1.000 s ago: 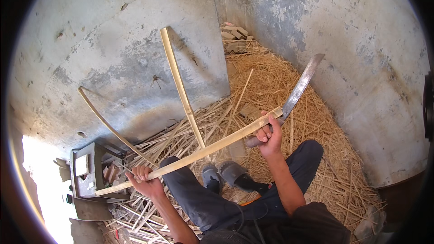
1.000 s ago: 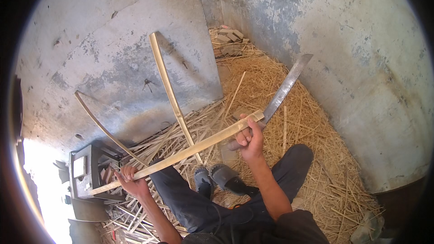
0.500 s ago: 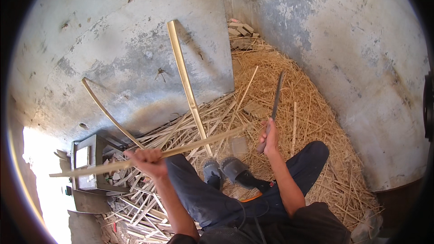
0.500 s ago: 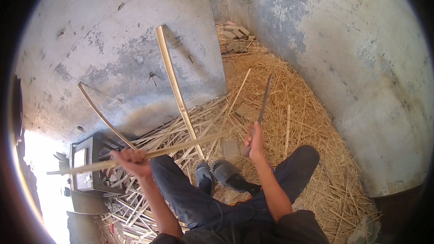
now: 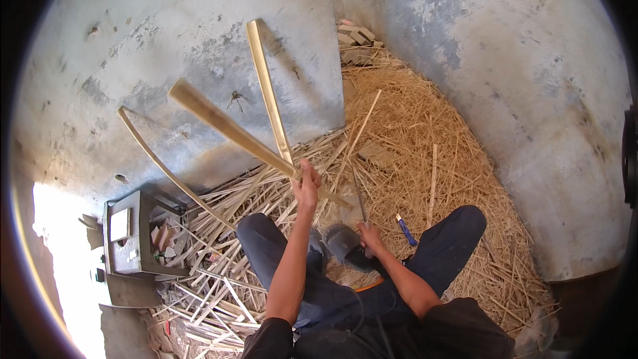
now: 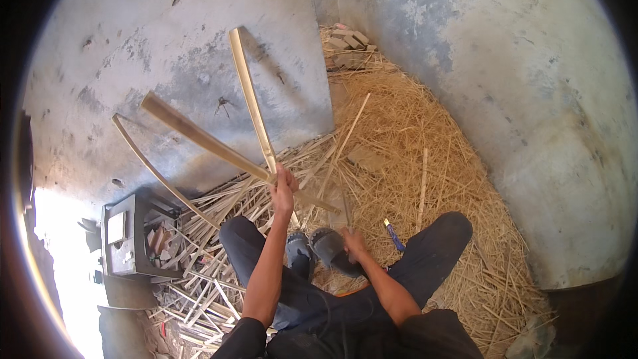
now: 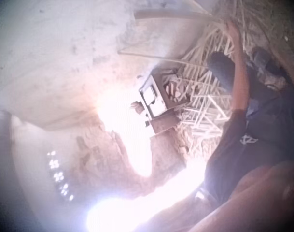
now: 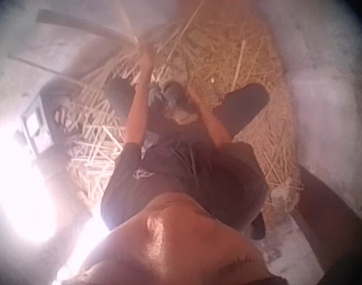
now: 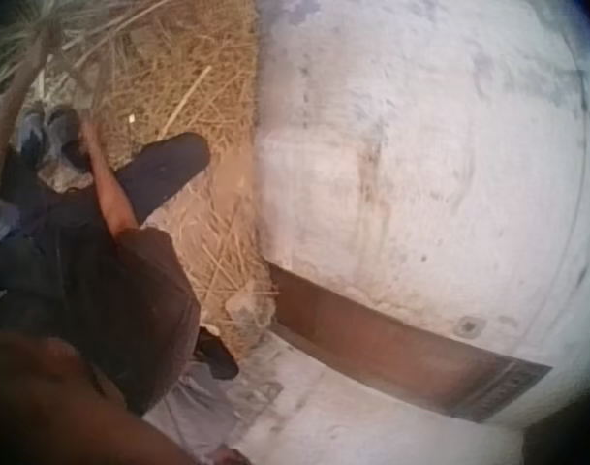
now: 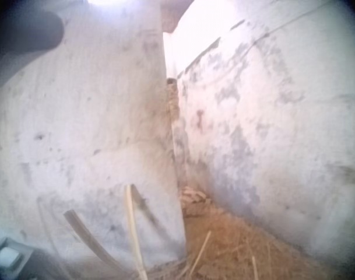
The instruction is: The person sits on a straw-covered floor and uses a large knife to split long bamboo poles into thin strips. They hold the bamboo with one hand and use the knife to drive a split down the length of the pole, separating it into smaller pieces.
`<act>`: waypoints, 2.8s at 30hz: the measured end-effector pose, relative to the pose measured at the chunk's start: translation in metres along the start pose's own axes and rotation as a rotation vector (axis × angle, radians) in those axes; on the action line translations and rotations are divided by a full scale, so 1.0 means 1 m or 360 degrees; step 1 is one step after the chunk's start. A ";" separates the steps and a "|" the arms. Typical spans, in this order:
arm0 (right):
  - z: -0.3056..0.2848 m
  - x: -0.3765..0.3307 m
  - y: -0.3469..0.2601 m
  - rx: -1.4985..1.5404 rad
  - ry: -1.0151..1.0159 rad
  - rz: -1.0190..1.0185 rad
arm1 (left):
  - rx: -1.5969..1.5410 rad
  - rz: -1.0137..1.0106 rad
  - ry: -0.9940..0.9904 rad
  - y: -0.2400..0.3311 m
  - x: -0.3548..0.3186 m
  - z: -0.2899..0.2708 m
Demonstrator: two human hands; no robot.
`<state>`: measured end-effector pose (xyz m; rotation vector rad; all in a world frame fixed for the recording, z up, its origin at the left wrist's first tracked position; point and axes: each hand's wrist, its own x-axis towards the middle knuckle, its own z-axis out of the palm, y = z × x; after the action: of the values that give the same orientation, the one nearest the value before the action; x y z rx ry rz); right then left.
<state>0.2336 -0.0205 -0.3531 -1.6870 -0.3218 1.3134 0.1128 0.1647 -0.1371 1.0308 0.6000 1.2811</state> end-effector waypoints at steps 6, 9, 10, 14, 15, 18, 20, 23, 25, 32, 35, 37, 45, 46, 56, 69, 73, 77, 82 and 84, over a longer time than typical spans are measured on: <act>0.008 -0.008 -0.028 0.0304 -0.0106 -0.0170 | 0.0127 -0.0018 0.0080 -0.008 -0.004 0.018; 0.002 0.001 -0.003 0.0243 -0.0135 -0.0113 | 0.0223 -0.0038 0.0097 -0.015 -0.010 0.031; 0.002 0.003 0.002 0.0168 -0.0146 -0.0089 | 0.0238 -0.0047 0.0072 -0.019 -0.009 0.031; 0.001 0.004 0.005 0.0051 -0.0054 0.0141 | 0.0228 -0.0089 0.0096 -0.015 -0.013 0.049; -0.002 0.006 0.005 0.0024 -0.0042 0.0158 | 0.0288 -0.0067 0.0090 -0.016 -0.013 0.050; -0.001 0.015 -0.008 0.0162 -0.0035 -0.0095 | 0.0412 -0.0031 0.0078 -0.017 -0.011 0.053; 0.005 0.011 -0.038 0.0363 -0.0071 -0.0310 | 0.0433 -0.0045 0.0095 -0.013 -0.011 0.055; 0.012 -0.005 -0.066 0.0533 -0.0145 -0.0447 | 0.0574 -0.0003 0.0161 -0.015 -0.007 0.053; 0.006 0.012 -0.032 0.0399 -0.0133 -0.0393 | 0.0536 0.0028 0.0141 -0.021 -0.003 0.054; 0.002 0.023 0.024 0.0078 -0.0083 0.0205 | 0.0561 0.0139 0.0118 -0.014 -0.001 0.065; 0.011 0.018 -0.026 0.0265 -0.0077 -0.0169 | 0.0655 0.0087 0.0096 -0.017 -0.001 0.065; 0.009 0.009 -0.051 0.0386 -0.0162 -0.0423 | 0.0657 0.0117 0.0046 -0.021 0.000 0.062; -0.004 0.027 0.054 0.0243 -0.0079 0.0255 | 0.0500 0.0187 0.0073 -0.014 0.005 0.060; -0.006 0.018 0.054 0.0428 -0.0011 0.0303 | 0.0402 0.0199 0.0092 -0.022 0.007 0.050; -0.009 0.010 0.035 0.0232 -0.0129 0.0102 | 0.0583 0.0226 0.0432 -0.015 0.008 0.053; 0.004 0.012 0.007 0.0231 -0.0068 -0.0050 | 0.0958 0.0211 0.0439 -0.022 0.012 0.072; -0.009 -0.002 0.032 -0.0113 -0.0081 0.0208 | 0.0891 0.0175 0.0550 -0.005 0.009 0.077; 0.014 0.003 -0.010 0.0319 0.0100 -0.0087 | 0.0984 0.0212 0.0559 -0.004 0.009 0.072; 0.023 0.003 -0.024 0.0425 0.0197 -0.0489 | 0.1107 0.0300 0.0651 -0.023 0.013 0.068; 0.005 0.024 0.042 -0.0043 0.0080 -0.0156 | 0.0985 0.0151 0.0512 -0.019 0.007 0.078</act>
<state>0.2251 -0.0235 -0.4004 -1.7025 -0.3896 1.1979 0.1901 0.1502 -0.1173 1.3743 1.2597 1.3900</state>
